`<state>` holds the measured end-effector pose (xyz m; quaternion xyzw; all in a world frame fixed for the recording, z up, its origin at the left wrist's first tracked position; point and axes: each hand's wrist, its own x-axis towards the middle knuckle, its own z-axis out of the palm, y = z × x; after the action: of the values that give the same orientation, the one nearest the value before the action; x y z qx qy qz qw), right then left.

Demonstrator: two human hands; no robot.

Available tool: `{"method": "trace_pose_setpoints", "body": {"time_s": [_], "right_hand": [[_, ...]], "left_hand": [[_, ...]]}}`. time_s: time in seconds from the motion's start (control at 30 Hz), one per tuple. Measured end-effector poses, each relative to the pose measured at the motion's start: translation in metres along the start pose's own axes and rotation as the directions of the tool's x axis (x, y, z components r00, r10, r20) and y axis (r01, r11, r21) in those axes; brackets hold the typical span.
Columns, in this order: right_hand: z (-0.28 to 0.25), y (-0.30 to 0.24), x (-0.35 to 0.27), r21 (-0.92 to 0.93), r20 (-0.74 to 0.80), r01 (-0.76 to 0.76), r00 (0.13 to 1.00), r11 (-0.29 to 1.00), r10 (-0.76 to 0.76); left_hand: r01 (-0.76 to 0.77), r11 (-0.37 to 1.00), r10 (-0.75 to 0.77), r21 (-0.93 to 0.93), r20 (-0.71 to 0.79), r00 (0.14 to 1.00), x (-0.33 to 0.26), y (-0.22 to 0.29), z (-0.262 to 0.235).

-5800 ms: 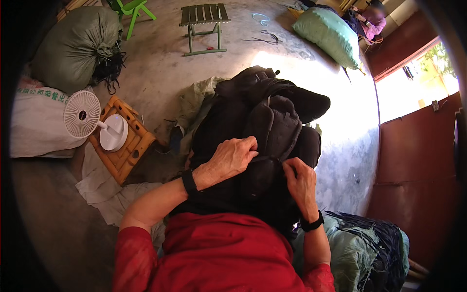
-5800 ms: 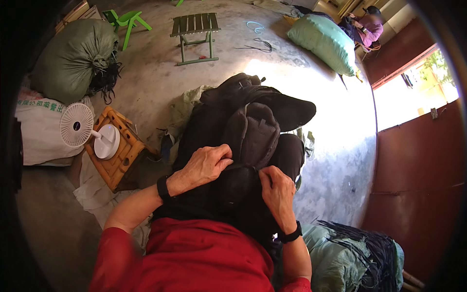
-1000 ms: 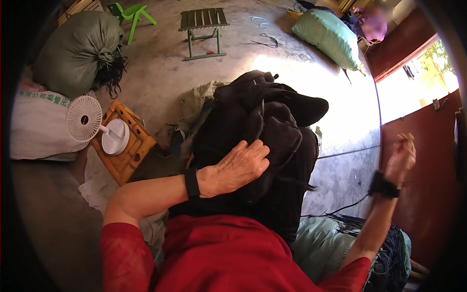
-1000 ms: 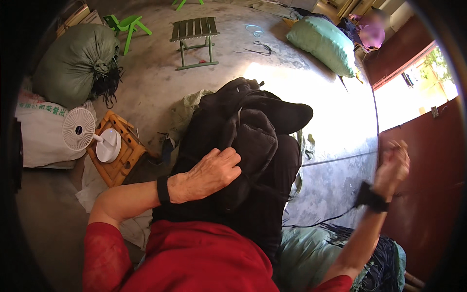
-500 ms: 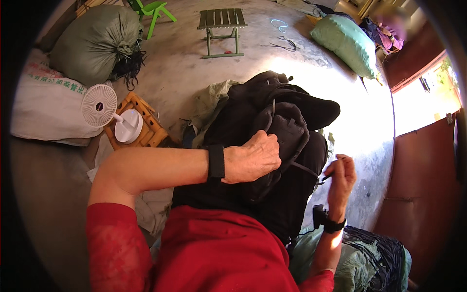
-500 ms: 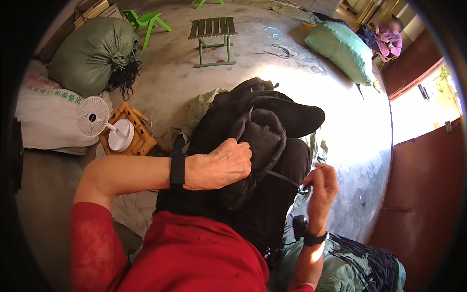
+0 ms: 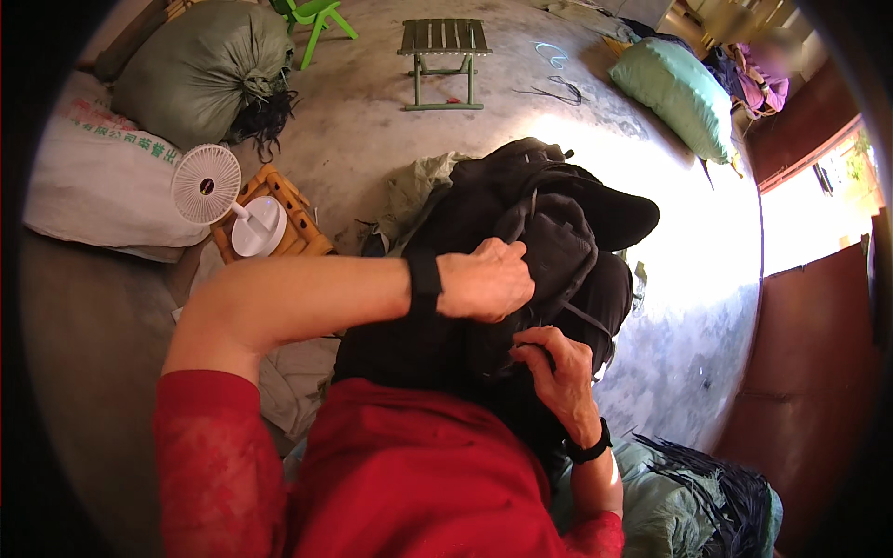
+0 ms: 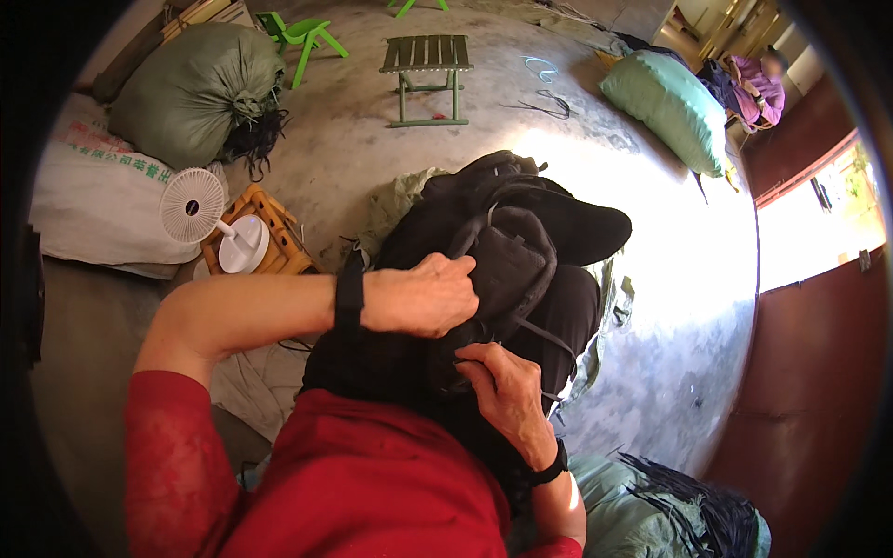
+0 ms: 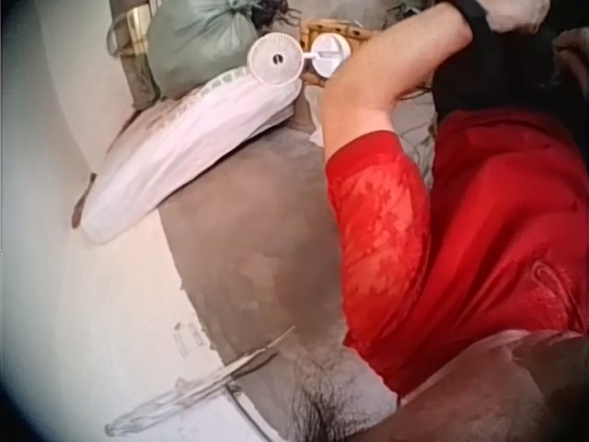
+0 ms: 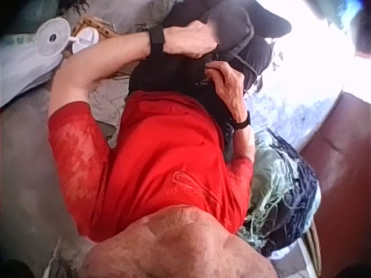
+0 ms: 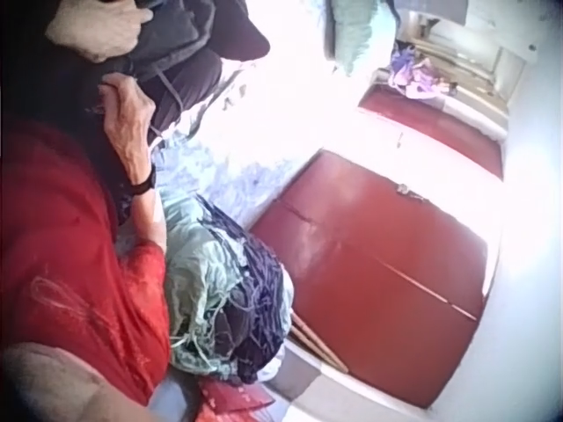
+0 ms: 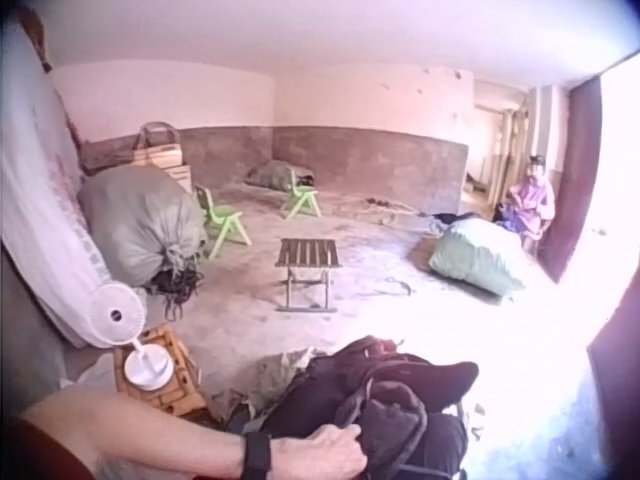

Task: The recorder is lacing and adjusting the shoelaces on a pair of black sneakers.

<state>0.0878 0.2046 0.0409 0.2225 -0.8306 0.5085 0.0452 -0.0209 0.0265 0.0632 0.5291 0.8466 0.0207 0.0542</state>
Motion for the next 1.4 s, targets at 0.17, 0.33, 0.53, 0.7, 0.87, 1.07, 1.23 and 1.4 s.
{"method": "trace_pose_setpoints", "body": {"time_s": [0.17,0.33,0.53,0.7,0.87,1.07,1.23,1.4], "right_hand": [[0.008,-0.001,0.002,-0.064,-0.005,0.063,0.998,0.996,-0.063],[0.014,-0.002,0.007,-0.191,0.044,0.165,0.986,0.968,-0.159],[0.018,0.002,0.006,-0.229,0.054,0.095,0.995,0.969,-0.085],[0.012,0.006,0.004,-0.186,0.134,0.085,0.989,0.979,-0.060],[-0.005,-0.007,0.011,0.264,-0.180,-0.237,0.940,0.935,0.289],[-0.011,-0.019,0.061,0.442,-0.300,-0.224,0.876,0.869,0.378],[-0.013,-0.017,0.071,0.656,-0.047,-0.294,0.903,0.695,0.426],[-0.056,-0.034,0.072,0.468,-0.178,-0.269,0.905,0.842,0.387]], "left_hand": [[0.240,0.945,-0.190,-0.222,0.225,0.956,0.023,-0.010,-0.006],[0.337,0.916,-0.260,-0.217,0.319,0.912,0.030,-0.009,-0.014],[0.363,0.906,-0.310,-0.216,0.243,0.919,0.026,-0.009,-0.002],[0.163,0.474,-0.371,-0.865,-0.028,0.928,0.014,-0.021,-0.006],[-0.088,0.248,-0.472,-0.965,-0.200,0.859,-0.012,-0.035,-0.049],[-0.307,0.592,-0.308,-0.745,-0.561,0.768,-0.006,-0.028,-0.037],[-0.354,0.529,-0.313,-0.772,-0.564,0.764,0.001,-0.030,-0.018],[-0.053,0.908,-0.160,-0.416,-0.459,0.874,-0.014,0.015,0.045]]}}
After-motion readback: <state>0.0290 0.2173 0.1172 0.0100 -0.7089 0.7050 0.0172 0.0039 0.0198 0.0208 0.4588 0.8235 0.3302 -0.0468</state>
